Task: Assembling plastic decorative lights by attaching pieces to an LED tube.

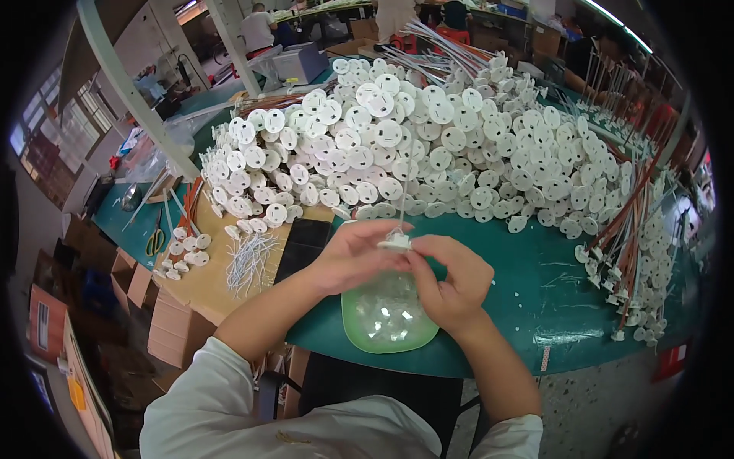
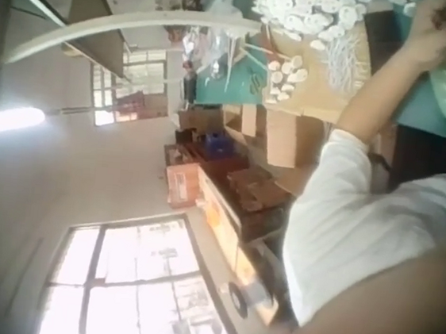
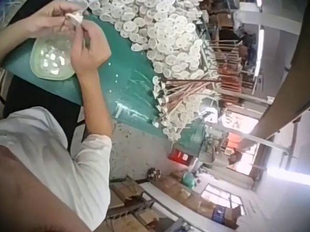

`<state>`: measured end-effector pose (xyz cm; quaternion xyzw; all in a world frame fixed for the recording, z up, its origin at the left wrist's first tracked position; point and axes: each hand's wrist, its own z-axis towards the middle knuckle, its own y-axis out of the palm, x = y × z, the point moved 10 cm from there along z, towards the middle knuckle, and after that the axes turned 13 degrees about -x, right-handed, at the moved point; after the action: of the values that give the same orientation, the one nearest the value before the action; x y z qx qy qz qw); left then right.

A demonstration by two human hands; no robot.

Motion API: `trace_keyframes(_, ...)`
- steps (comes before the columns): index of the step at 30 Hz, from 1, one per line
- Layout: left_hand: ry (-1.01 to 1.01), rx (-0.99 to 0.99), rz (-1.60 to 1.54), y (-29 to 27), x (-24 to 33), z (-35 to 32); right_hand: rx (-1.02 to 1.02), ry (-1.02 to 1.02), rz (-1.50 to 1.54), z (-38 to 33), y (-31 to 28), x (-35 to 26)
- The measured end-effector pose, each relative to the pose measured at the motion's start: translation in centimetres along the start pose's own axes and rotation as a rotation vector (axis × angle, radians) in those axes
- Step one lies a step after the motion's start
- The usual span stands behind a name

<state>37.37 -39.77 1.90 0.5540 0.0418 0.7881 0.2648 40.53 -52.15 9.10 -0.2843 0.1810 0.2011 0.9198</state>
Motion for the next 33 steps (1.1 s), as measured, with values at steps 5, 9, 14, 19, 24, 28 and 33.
trace_keyframes(5, -0.018, 0.014, -0.010, -1.0, -1.0, -0.6, 0.066, 0.124, 0.227, -0.4, -0.1, 1.8)
trace_keyframes(9, -0.066, 0.020, -0.052, -1.1, -1.3, -0.4, -0.043, -0.009, -0.070, 0.4, 0.0, -0.8)
trace_keyframes(14, 0.001, 0.113, 0.371, -0.9, 0.2, -0.6, 0.042, -0.216, -0.274, -0.1, 0.3, -2.6)
trace_keyframes(19, -0.057, 0.162, 0.369, -0.7, 0.2, -1.3, 0.006, -0.260, -0.289, -0.2, 0.2, -3.1)
trace_keyframes(24, 0.025, 0.184, 0.343, -0.2, 2.2, -0.9, 0.012, -0.219, -0.235, -0.3, 0.1, -2.7)
trace_keyframes(28, -0.047, 0.031, 0.435, 0.5, 2.2, -0.7, 0.014, -0.168, -0.085, 0.2, 0.1, -2.5)
trace_keyframes(33, 0.015, -0.044, 0.053, 1.4, 0.2, -0.2, -0.020, -0.197, -0.141, 0.2, -0.2, -3.0)
